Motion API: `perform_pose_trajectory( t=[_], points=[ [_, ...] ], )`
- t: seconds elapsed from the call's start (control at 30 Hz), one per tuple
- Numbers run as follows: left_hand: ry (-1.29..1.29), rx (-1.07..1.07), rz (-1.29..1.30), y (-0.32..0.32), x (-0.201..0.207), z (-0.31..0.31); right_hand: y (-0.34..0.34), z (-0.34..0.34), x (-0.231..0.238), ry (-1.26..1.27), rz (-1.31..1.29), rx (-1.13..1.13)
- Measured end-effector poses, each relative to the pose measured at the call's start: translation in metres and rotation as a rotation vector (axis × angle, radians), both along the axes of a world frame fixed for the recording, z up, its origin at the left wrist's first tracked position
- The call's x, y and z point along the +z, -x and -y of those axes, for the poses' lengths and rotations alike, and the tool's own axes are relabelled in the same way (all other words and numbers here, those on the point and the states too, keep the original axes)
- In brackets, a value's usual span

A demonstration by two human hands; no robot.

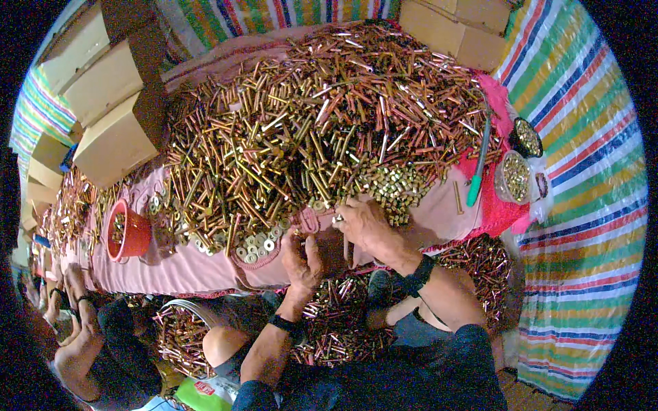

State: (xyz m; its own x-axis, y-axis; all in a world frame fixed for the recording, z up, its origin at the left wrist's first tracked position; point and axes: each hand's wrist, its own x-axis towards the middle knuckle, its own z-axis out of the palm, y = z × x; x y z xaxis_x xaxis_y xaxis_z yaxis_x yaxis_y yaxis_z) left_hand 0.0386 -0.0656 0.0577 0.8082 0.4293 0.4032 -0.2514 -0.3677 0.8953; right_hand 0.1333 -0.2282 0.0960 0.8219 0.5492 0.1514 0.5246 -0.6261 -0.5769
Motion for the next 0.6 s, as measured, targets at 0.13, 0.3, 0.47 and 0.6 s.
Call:
perform_pose_trajectory(
  t=[0.13,0.3,0.47,0.6],
  points=[
    [-0.132,0.009,-0.012,0.002,-0.003,-0.007,0.002,0.001,0.003,-0.056,-0.386,0.014],
    [-0.209,-0.091,-0.102,0.008,-0.013,-0.006,0.003,-0.004,0.009,-0.023,-0.034,-0.074],
    [-0.189,-0.131,-0.081,0.009,-0.011,-0.007,0.013,-0.022,0.042,-0.416,-0.658,-0.128],
    [-0.146,-0.169,-0.07,0.007,-0.01,-0.004,0.015,-0.023,0.049,-0.517,-0.742,-0.111]
  ],
)
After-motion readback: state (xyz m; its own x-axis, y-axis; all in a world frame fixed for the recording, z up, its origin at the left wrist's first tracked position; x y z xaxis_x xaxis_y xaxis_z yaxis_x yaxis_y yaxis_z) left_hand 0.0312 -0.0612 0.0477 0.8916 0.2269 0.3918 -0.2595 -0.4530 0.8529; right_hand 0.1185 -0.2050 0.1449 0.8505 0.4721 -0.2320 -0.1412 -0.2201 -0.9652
